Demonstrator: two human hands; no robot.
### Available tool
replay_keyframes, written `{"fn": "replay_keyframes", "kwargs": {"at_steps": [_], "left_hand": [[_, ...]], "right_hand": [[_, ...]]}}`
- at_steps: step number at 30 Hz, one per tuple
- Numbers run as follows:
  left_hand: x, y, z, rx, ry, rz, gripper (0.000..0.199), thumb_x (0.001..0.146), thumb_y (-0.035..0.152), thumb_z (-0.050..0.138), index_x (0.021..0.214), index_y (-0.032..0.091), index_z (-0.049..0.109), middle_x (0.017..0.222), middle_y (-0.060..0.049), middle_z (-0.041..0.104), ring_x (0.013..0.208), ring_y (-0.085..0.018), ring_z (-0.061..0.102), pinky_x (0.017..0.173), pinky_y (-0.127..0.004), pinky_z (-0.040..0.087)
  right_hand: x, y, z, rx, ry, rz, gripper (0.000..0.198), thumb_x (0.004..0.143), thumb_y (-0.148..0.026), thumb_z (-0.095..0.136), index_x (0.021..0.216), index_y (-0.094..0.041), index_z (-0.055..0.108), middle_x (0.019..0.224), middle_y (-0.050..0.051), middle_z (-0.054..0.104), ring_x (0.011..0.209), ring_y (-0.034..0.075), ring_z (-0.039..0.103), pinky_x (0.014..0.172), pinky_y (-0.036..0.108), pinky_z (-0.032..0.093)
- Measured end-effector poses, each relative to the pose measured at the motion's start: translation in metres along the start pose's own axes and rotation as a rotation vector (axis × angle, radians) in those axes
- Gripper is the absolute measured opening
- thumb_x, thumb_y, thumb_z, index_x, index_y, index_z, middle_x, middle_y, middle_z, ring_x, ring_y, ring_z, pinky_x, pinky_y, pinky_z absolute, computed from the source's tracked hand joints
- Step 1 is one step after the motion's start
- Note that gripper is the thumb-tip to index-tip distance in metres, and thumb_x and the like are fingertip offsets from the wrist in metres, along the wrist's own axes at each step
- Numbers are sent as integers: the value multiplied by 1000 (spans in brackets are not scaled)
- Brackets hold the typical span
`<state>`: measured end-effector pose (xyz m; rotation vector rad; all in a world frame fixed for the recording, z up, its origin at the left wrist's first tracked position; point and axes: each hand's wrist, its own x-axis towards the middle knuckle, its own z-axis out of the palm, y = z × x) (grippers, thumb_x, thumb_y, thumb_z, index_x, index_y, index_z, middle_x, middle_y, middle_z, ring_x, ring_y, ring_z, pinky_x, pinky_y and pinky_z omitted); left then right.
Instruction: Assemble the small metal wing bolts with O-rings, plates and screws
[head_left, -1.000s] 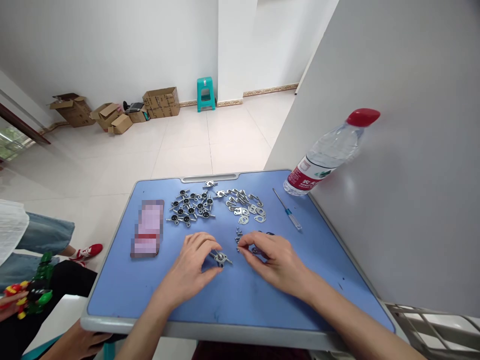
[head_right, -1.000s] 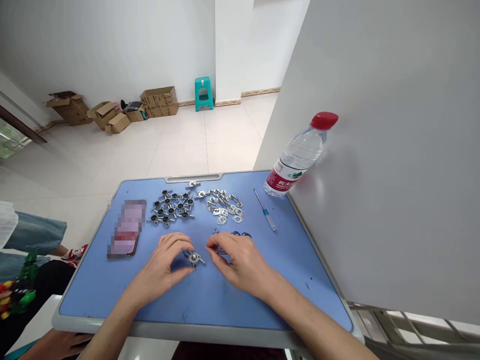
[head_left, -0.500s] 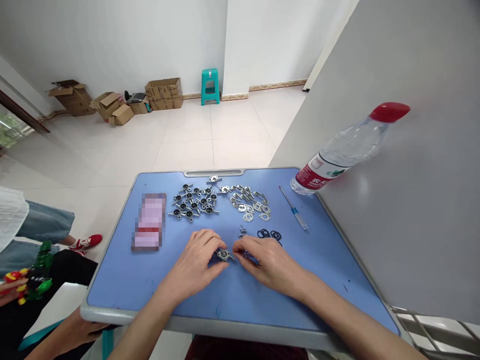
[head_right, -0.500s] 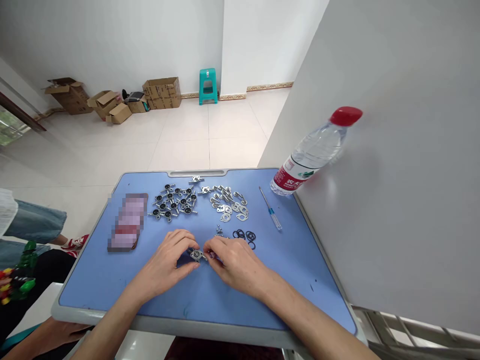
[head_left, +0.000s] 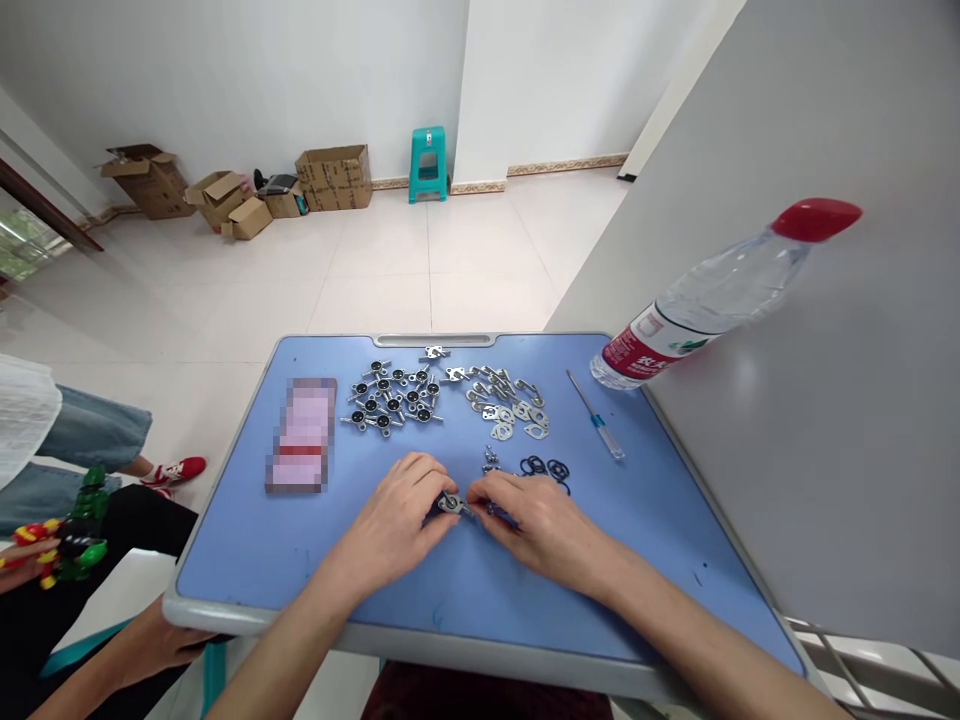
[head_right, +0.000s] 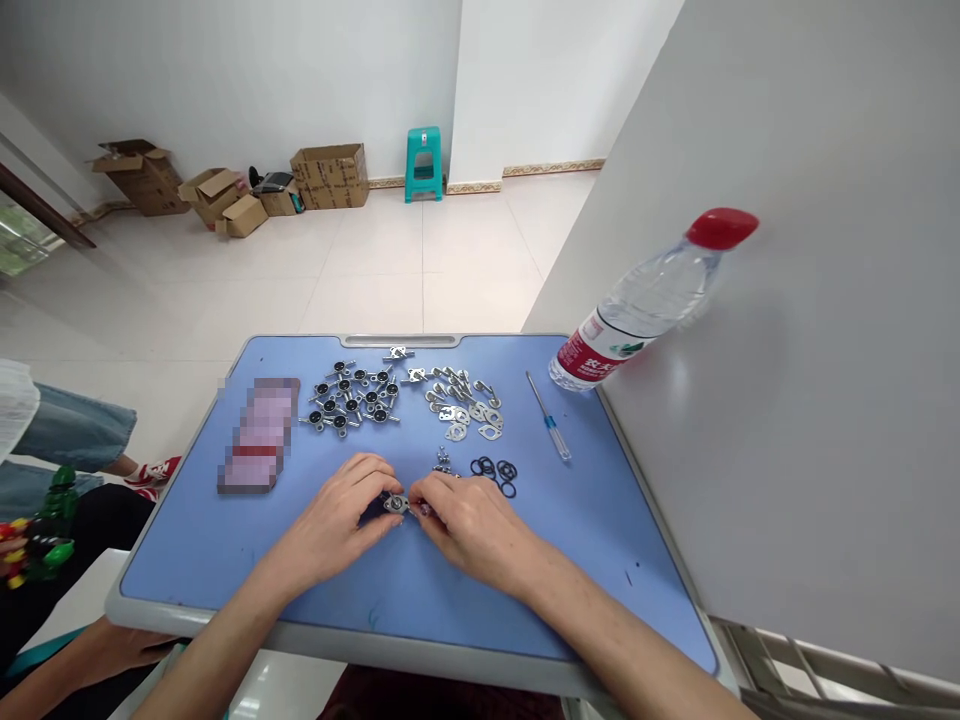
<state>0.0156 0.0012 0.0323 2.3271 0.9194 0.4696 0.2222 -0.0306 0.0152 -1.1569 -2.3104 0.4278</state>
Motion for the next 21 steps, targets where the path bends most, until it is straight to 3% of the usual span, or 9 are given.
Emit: {"fn": "replay_keyframes", "kwargs": {"at_steps": [21], "left_hand": [[-2,-2,2,56,-14,29,9,89,11,61,96,17,58,100,-4,60,98,-21,54,85,-35,49]], "right_hand": [[2,-1,-1,23,-20,-4,16,97,-14,42,90,-19,55,75,2,65,57,13,58,53,23,37]]}}
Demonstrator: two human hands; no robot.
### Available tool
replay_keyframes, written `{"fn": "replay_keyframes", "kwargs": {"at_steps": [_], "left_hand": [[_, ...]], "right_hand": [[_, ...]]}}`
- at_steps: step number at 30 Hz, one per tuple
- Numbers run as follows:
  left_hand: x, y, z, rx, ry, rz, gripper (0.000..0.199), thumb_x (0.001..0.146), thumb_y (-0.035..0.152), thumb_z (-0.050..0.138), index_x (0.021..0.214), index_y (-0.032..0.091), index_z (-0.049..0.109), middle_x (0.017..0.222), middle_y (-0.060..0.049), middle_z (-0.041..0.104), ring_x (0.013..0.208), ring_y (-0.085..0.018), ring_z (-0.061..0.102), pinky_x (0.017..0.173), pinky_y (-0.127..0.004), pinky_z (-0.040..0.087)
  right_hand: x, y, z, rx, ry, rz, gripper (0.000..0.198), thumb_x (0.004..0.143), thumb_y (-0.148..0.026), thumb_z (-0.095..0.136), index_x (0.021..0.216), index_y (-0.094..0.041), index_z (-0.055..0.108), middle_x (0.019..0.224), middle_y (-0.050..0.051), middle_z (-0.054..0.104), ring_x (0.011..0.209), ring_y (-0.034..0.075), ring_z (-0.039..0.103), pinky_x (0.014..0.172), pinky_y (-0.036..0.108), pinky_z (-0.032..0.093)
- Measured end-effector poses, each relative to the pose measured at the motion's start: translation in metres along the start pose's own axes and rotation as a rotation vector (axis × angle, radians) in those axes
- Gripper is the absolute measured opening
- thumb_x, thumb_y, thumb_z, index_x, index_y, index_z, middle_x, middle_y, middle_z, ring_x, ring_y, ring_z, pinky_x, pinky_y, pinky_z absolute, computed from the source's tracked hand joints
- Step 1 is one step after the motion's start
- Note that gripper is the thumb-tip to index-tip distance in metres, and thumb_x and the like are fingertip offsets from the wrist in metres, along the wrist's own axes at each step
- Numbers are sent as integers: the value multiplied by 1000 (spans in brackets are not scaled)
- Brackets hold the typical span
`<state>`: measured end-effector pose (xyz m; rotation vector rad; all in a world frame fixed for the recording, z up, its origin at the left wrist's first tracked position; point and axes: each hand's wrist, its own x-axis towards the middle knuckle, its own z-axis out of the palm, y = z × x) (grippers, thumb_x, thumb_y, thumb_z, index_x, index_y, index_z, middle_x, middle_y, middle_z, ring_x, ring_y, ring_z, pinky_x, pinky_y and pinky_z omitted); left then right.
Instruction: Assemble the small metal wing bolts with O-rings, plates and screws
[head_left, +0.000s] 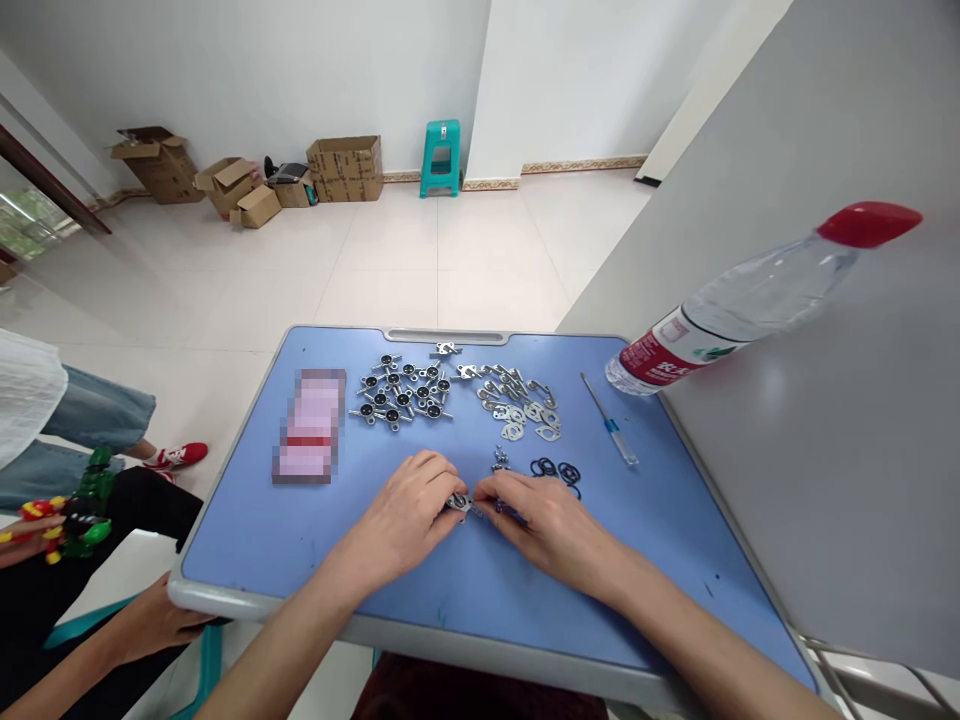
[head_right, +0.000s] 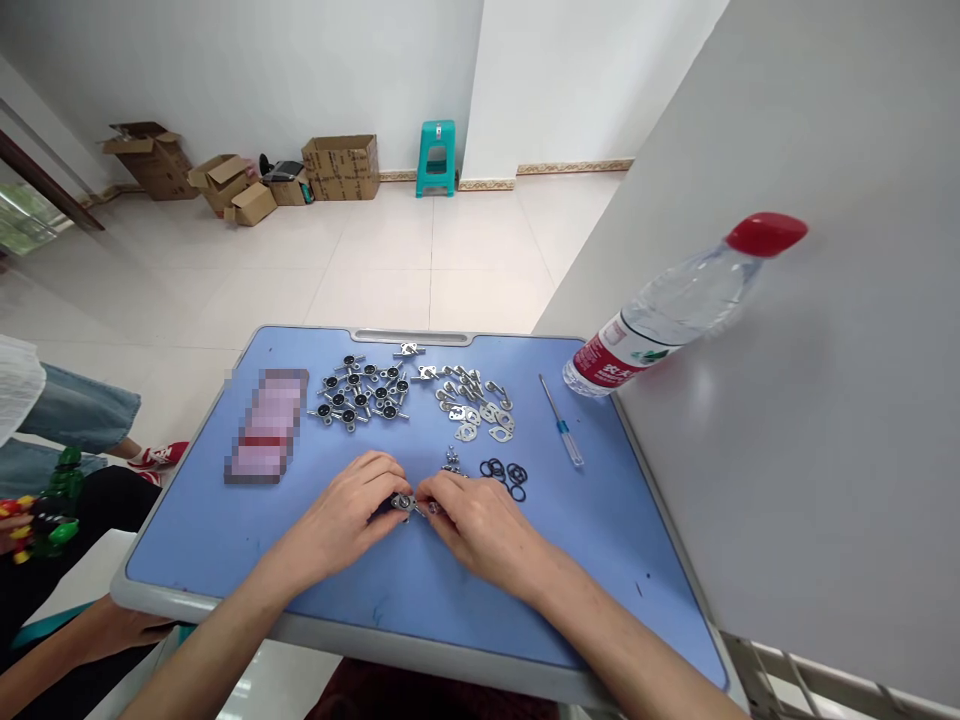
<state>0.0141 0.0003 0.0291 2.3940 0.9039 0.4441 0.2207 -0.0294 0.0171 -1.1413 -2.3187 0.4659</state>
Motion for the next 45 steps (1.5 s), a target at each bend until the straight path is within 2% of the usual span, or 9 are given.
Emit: {"fn": "replay_keyframes", "kwargs": {"at_steps": [8,17,20,25,28,36,41,45], "left_hand": [[-1,-1,3,24,10,19,8,89,12,62,95,16,58,98,-3,62,98,-20,55,88,-35,48],[0,-1,3,23,14,22,5,92,13,58,95,17,58,97,-4,62,100,-21,55,87,-37,48],[0,0,3,18,11,21,6,92,12,58,95,17,58,97,-4,62,100,-21,55,87,-37,48],[-1,-1,3,11,9,26,7,91,12,59,95,17,58,97,-4,62,99,-21,55,88,-37,48],[-1,-1,1,12,5,18,8,90,11,60,96,17,58,99,-4,62,99,-21,55,88,-37,48],[0,2,-1,5,-4,-3,7,91,12,58,94,18,58,99,-4,60,96,-20,55,84,-36,49],[-1,1,-1,-2,-12,-4,8,90,11,59,95,18,58,100,-4,60,97,-20,55,85,-36,49],[0,0,0,5,-7,-7,7,91,12,60,95,17,58,100,-4,61,98,-20,55,85,-36,49]], "right_hand": [[1,-1,1,-46,-39,-16,21,100,-16,36,92,-19,56,77,2,65,59,12,59,54,23,40],[1,-10,5,-334,-28,-126,29,96,-7,36,81,-17,58,65,0,58,48,11,50,47,25,27],[0,-10,5,-303,-21,-108,28,95,-7,38,81,-16,60,65,1,60,49,12,53,47,25,28],[0,-6,-4,-99,-33,-14,22,96,-12,42,98,-18,64,78,3,69,61,15,64,54,24,41],[0,-4,-10,-26,-25,37,20,97,-16,44,101,-19,63,84,4,71,65,15,66,58,25,45],[-2,-4,-5,-89,-18,-37,26,97,-11,38,94,-17,63,75,3,66,57,13,59,51,24,37],[-3,-6,-1,-140,-60,-33,28,96,-10,36,92,-18,62,73,2,65,54,12,56,50,24,34],[-2,-9,-3,-71,-71,-24,25,98,-15,37,90,-18,61,73,3,64,55,13,55,52,24,34]]}}
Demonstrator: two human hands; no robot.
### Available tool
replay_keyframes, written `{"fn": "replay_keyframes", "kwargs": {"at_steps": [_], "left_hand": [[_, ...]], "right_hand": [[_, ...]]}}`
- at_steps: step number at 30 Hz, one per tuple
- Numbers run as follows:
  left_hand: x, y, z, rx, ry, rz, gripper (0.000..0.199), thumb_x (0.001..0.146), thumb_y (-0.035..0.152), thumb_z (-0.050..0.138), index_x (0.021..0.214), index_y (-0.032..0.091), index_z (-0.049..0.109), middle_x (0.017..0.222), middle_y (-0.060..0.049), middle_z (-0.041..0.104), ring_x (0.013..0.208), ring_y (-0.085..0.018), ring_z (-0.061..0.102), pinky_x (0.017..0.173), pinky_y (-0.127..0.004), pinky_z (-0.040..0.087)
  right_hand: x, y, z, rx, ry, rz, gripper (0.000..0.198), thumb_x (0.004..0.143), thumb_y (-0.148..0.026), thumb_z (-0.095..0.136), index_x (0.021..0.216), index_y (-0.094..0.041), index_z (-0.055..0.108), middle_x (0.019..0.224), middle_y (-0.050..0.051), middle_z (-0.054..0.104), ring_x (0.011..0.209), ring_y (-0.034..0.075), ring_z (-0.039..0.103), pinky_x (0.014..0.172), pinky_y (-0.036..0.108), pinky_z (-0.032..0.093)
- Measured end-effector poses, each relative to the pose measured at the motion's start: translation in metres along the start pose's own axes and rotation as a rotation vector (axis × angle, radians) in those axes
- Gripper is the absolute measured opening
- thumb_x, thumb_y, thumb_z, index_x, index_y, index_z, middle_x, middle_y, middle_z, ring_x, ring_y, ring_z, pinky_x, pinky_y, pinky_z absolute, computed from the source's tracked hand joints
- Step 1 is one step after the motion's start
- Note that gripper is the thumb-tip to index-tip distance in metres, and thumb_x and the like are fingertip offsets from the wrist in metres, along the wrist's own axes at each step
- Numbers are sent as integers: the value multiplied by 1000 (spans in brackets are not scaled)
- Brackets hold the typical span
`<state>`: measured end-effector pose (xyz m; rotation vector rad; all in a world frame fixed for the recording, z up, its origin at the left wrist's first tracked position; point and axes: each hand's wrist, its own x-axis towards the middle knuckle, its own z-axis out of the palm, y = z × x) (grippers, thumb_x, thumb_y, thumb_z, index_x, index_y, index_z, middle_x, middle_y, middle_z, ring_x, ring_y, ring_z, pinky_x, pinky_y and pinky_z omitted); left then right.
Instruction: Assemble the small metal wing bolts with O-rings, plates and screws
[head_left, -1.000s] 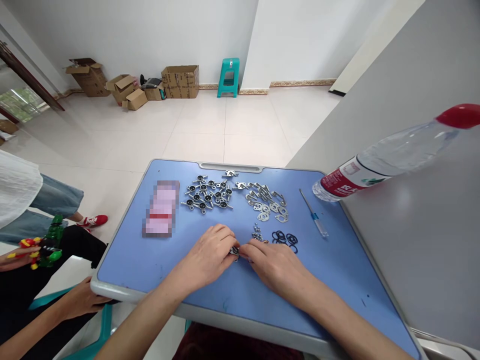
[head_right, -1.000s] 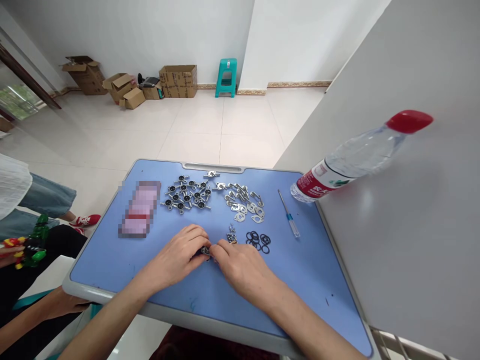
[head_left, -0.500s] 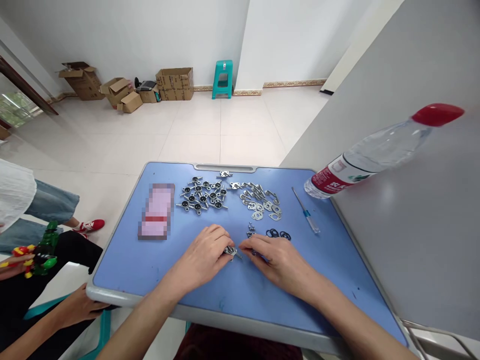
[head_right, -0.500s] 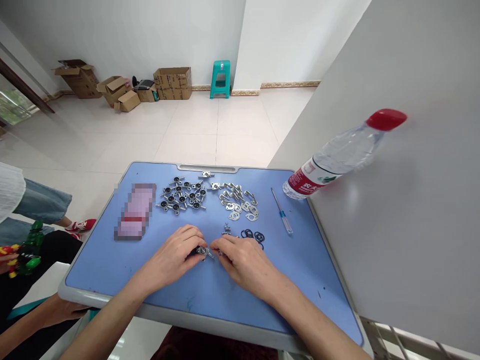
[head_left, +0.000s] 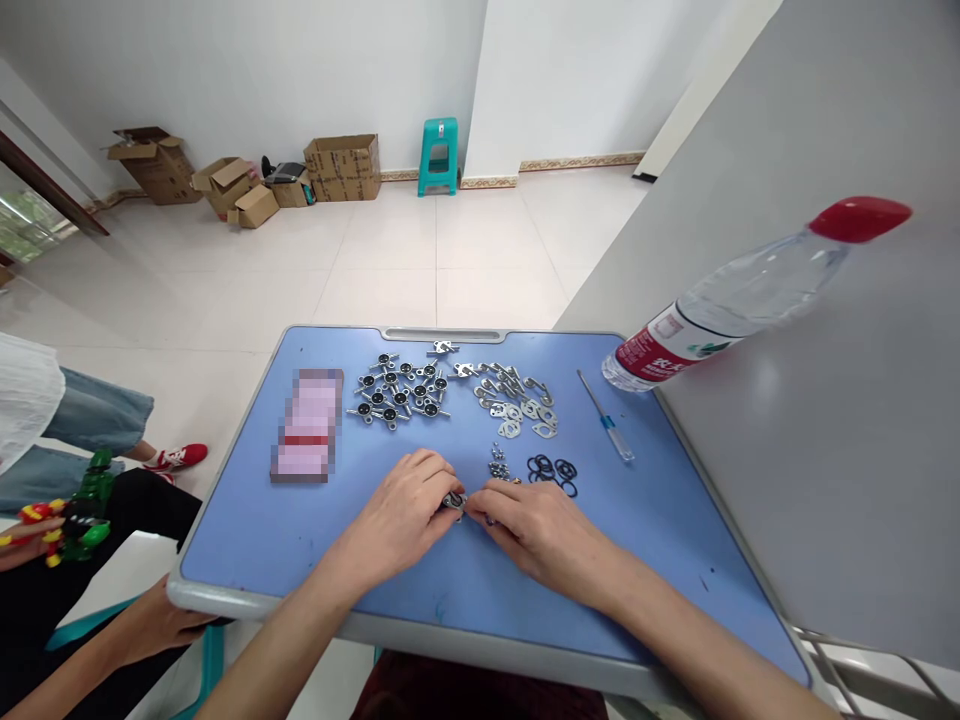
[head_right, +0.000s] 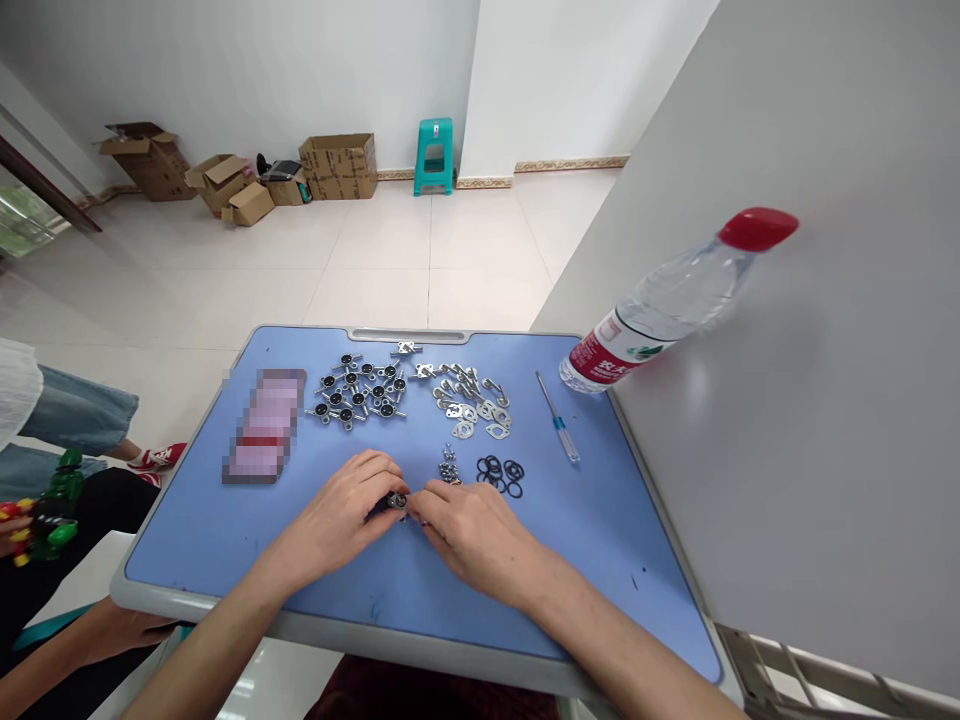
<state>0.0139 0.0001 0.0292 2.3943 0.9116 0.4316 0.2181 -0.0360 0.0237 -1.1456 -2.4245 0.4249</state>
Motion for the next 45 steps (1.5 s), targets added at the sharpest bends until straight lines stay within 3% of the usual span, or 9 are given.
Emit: {"fn": "replay_keyframes", "kwargs": {"at_steps": [3,7,11,13,16,19,38,42,45], "left_hand": [[1,0,-1,10,-7,-3,5,92,14,60,95,17,59,99,-4,61,97,-21,55,83,-36,49],[1,0,-1,13,-11,-4,7,90,13,61,96,18,59,99,-5,61,96,-21,55,83,-36,48],[1,0,-1,14,-15,-8,11,88,11,64,96,18,59,100,-4,62,97,-21,55,84,-37,48],[1,0,-1,16,-17,-7,12,88,11,64,97,18,59,101,-4,63,98,-21,55,84,-37,48],[2,0,-2,22,-18,-3,13,88,11,64,97,19,59,101,-4,63,98,-22,56,84,-37,48],[2,1,-2,31,-12,-6,12,88,12,63,96,19,59,100,-4,64,97,-21,57,83,-37,49],[2,2,-3,49,-10,1,9,89,14,62,96,19,60,97,-4,64,95,-22,57,82,-37,50],[2,1,-2,46,-7,0,7,89,14,61,95,19,60,97,-4,64,95,-21,57,81,-37,50],[2,1,-2,55,-5,4,7,90,13,60,94,19,59,97,-3,63,95,-21,56,81,-37,49]], "right_hand": [[2,-5,-13,197,30,86,19,98,-23,42,92,-18,60,76,3,63,60,13,55,58,25,40],[3,-7,-34,521,67,296,27,102,-32,35,94,-20,57,76,2,60,66,14,56,62,25,45],[2,-3,-39,696,161,325,35,102,-41,35,91,-21,61,90,6,64,85,18,59,76,30,49],[3,-1,-38,675,230,313,37,101,-45,37,87,-21,63,90,6,63,87,20,59,77,31,49],[4,0,-34,678,310,323,36,100,-45,41,84,-21,62,80,3,60,69,15,56,65,28,48],[5,-1,-27,718,307,311,34,101,-43,40,86,-20,59,78,1,58,56,11,52,59,26,46],[11,-5,-20,517,209,157,35,104,-42,31,89,-21,55,81,2,60,72,14,56,68,26,47],[11,-6,-20,488,220,118,29,104,-36,34,92,-21,56,84,3,62,74,14,58,69,26,49],[10,-8,-16,442,270,78,16,102,-26,40,105,-21,55,89,4,66,78,14,61,72,26,51]]}}
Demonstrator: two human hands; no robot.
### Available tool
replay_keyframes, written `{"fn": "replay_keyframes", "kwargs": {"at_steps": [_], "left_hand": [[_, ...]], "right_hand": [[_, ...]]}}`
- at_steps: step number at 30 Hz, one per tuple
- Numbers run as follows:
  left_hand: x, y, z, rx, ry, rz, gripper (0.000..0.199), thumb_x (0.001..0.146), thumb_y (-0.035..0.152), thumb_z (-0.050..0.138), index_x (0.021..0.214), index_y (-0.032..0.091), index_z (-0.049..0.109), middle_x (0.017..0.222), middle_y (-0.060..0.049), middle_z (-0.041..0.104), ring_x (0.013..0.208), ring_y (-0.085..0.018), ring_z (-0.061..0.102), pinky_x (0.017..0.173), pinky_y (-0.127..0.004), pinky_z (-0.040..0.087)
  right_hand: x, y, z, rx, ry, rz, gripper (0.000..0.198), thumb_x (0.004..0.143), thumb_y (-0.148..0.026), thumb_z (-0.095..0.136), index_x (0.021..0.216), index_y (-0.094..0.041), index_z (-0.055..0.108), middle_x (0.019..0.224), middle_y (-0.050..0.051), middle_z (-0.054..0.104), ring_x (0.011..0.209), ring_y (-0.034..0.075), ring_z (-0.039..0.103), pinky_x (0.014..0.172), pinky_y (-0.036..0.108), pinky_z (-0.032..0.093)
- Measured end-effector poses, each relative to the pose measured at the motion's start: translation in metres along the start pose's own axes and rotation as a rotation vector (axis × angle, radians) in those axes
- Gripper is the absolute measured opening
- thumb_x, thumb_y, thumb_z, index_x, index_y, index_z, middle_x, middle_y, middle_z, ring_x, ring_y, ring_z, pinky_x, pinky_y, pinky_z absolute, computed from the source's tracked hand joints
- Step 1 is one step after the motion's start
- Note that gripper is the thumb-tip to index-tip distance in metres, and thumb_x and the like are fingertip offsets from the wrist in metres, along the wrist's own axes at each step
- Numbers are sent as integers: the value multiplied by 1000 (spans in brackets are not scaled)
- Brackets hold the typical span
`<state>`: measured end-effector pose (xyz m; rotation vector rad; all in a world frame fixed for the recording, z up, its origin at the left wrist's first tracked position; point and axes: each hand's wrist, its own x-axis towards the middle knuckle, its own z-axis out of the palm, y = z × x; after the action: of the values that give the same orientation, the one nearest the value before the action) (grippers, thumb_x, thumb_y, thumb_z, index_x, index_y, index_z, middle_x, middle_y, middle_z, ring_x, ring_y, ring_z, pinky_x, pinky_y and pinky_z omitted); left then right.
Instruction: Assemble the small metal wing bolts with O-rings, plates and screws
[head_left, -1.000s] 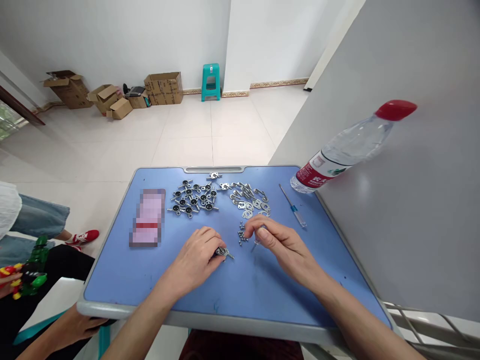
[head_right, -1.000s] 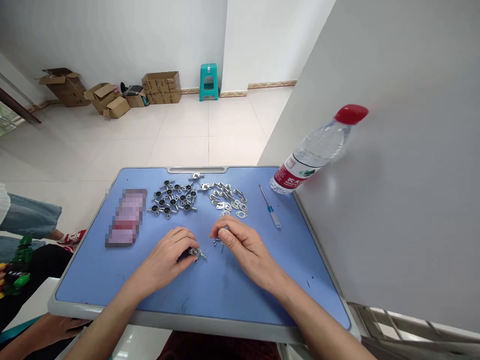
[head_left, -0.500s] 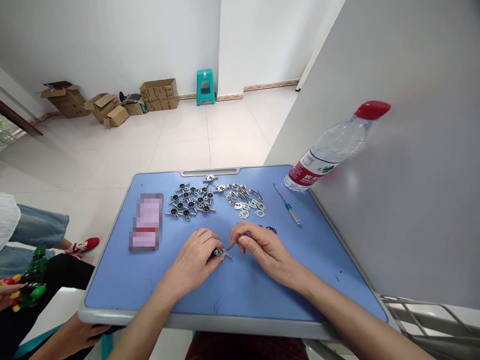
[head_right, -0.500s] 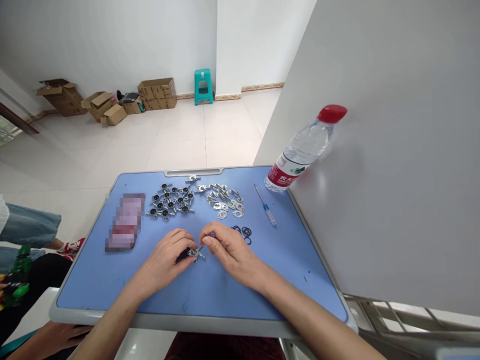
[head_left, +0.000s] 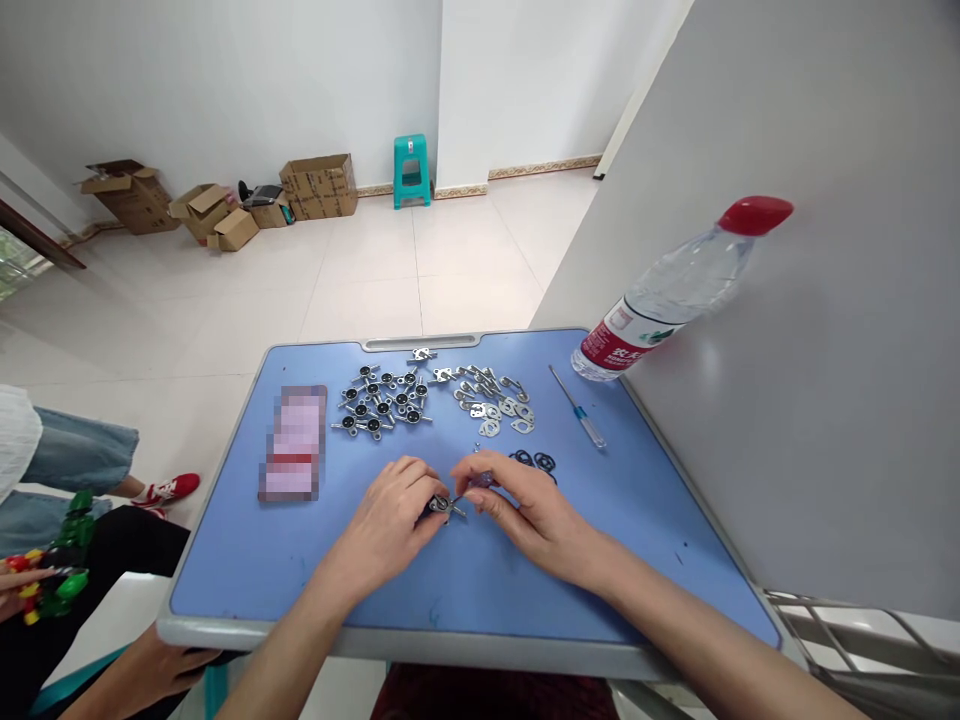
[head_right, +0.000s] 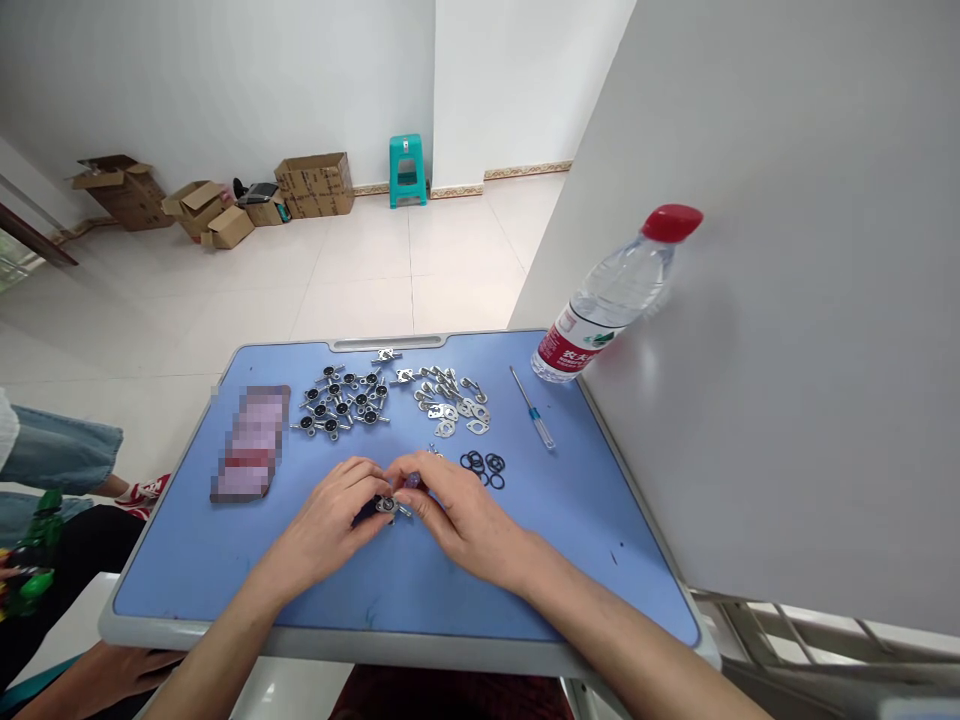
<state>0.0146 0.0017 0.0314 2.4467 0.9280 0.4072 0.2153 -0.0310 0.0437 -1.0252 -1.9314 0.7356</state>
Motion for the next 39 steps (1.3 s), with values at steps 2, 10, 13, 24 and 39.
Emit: {"fn": "replay_keyframes", "kwargs": {"at_steps": [2,10,13,24,39], "left_hand": [[0,0,0,4,-1,2,7,90,12,59,94,18,59,97,-3,63,96,-21,55,81,-37,49],[0,2,-2,-13,-20,-20,11,89,11,61,97,19,59,97,-3,63,97,-22,55,83,-37,48],[0,2,-2,0,-26,-23,11,88,11,62,97,18,59,99,-3,63,97,-22,56,83,-37,48],[-1,1,2,20,12,1,6,90,14,60,92,19,58,96,-3,63,94,-22,56,79,-36,48],[-1,-1,2,23,7,-2,6,91,13,58,92,19,58,96,-3,63,94,-22,56,80,-37,47]], "right_hand": [[0,0,2,-32,33,-77,16,101,-21,42,113,-22,53,91,3,67,79,14,63,73,26,52],[0,-3,-4,-173,40,-237,23,102,-15,37,119,-19,52,93,6,70,79,15,65,69,26,53],[-1,1,1,-267,113,-248,18,100,-16,44,113,-20,55,89,5,71,75,15,66,66,25,53],[2,1,3,-223,104,-280,27,98,-11,42,122,-18,52,98,8,71,85,16,68,71,26,56],[-1,0,-4,-207,-49,-221,35,102,-15,35,136,-20,43,98,6,70,83,16,65,70,29,54]]}}
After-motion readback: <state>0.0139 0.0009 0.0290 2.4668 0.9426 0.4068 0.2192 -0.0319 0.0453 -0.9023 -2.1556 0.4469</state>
